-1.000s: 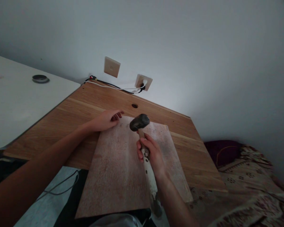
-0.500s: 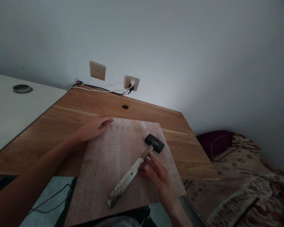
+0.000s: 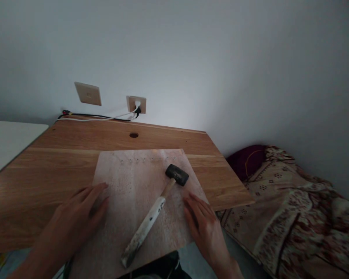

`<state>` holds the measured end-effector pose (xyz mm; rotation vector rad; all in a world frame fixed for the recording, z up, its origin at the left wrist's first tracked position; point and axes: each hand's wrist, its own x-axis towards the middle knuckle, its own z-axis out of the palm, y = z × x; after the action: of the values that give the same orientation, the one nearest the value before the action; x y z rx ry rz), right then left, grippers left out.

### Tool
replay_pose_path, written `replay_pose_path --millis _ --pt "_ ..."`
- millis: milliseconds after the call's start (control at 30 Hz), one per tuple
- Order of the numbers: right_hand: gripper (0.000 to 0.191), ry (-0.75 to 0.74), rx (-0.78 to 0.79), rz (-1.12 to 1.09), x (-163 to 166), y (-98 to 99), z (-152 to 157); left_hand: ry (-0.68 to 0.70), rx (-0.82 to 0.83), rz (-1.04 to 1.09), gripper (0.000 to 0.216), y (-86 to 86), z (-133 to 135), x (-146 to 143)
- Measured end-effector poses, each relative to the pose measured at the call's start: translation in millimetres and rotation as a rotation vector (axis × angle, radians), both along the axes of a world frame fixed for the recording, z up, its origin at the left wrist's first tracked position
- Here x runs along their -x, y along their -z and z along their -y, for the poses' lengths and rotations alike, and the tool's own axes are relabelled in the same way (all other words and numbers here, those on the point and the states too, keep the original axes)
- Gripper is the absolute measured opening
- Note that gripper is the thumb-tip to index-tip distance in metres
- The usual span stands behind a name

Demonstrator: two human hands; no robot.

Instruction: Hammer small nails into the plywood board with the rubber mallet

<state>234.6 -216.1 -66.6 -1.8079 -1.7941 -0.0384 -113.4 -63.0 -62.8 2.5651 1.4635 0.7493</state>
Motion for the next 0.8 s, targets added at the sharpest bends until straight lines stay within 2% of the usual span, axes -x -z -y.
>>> replay_pose_path --millis 100,200,300,367,467,533,667,800 --pt "0.028 0.096 -0.034 0.05 -30.5 4.2 2.5 0.113 0.02 -0.027 0.033 -4.6 -9.4 -36.0" --pt "0.032 0.212 -0.032 0.13 -73.5 9.0 5.1 0.265 0.049 -0.059 0.027 -8.5 -13.7 -85.4" --pt "0.039 0.278 -0.053 0.159 -116.9 10.0 8.6 0.394 0.032 -0.085 0.025 -15.8 -12.5 -133.6" --pt "0.045 0.345 -0.089 0.154 -141.7 8.0 13.9 0.44 0.015 -0.099 0.026 -22.2 -8.6 -155.4" --pt "0.05 0.465 -0.131 0.149 -172.0 6.2 28.8 0.53 0.001 -0.067 0.025 -28.0 1.9 -170.1" --pt "0.056 0.547 -0.099 0.159 -188.1 9.0 41.2 0.594 0.0 -0.035 0.026 -26.3 11.1 -173.3" --pt "0.071 0.718 0.043 0.1 -209.2 22.7 58.0 0.639 -0.011 -0.025 0.03 -12.0 28.4 -180.5" --pt "0.075 0.735 0.006 -0.023 -213.5 33.6 57.3 0.639 -0.033 -0.045 0.035 -0.9 34.9 -188.6"
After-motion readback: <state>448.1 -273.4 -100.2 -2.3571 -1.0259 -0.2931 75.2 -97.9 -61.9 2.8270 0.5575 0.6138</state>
